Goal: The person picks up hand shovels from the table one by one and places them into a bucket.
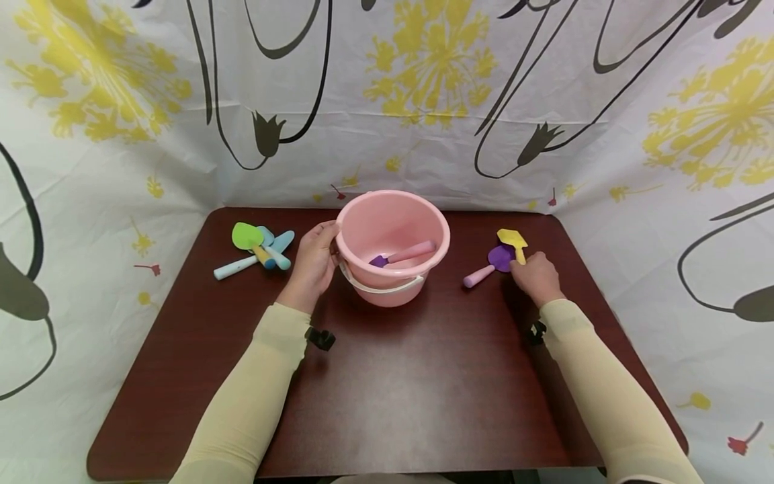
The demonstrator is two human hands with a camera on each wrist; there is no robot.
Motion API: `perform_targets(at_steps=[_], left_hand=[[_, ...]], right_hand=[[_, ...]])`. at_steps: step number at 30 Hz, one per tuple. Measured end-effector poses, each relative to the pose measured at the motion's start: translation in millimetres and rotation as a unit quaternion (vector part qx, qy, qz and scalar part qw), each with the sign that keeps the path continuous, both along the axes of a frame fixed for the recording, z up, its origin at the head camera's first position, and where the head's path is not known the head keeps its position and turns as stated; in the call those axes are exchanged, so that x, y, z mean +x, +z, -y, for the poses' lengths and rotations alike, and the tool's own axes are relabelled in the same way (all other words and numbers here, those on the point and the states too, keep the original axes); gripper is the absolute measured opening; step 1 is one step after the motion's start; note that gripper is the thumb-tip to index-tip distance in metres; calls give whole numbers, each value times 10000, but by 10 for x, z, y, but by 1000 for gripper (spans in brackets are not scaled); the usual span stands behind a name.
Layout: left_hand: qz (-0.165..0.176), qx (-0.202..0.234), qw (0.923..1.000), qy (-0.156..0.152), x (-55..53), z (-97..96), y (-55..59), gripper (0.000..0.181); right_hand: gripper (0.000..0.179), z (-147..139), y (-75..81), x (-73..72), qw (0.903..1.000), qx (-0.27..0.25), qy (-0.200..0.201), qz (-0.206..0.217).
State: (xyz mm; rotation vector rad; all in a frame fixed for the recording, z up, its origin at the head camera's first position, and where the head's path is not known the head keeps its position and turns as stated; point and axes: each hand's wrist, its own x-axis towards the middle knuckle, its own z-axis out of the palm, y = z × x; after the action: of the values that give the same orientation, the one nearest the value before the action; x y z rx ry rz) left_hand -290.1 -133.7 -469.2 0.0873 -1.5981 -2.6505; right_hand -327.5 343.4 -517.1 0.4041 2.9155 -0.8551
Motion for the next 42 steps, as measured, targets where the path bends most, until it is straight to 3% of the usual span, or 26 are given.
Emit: perform_targets(at_steps=[11,12,17,35,42], left_hand=[[-23,12,10000,2,-1,-10,-2,32],[-19,15,10000,6,-2,-10,-2,31],[6,18,10000,22,-2,-3,-2,29],[13,22,10000,18,-1,-11,3,25],[51,58,10000,39,-13,-7,-4,21]], right_hand=[[53,-108,-98,-81,9990,-122,-157,-409],[53,-28,-22,-32,9989,24,-216,-409],[54,-41,-11,-27,9980,104,-258,-568],[45,-56,38,-2,9914,-273,-337,-1234],[44,-8,155,30,9880,-346,-344,-1468]])
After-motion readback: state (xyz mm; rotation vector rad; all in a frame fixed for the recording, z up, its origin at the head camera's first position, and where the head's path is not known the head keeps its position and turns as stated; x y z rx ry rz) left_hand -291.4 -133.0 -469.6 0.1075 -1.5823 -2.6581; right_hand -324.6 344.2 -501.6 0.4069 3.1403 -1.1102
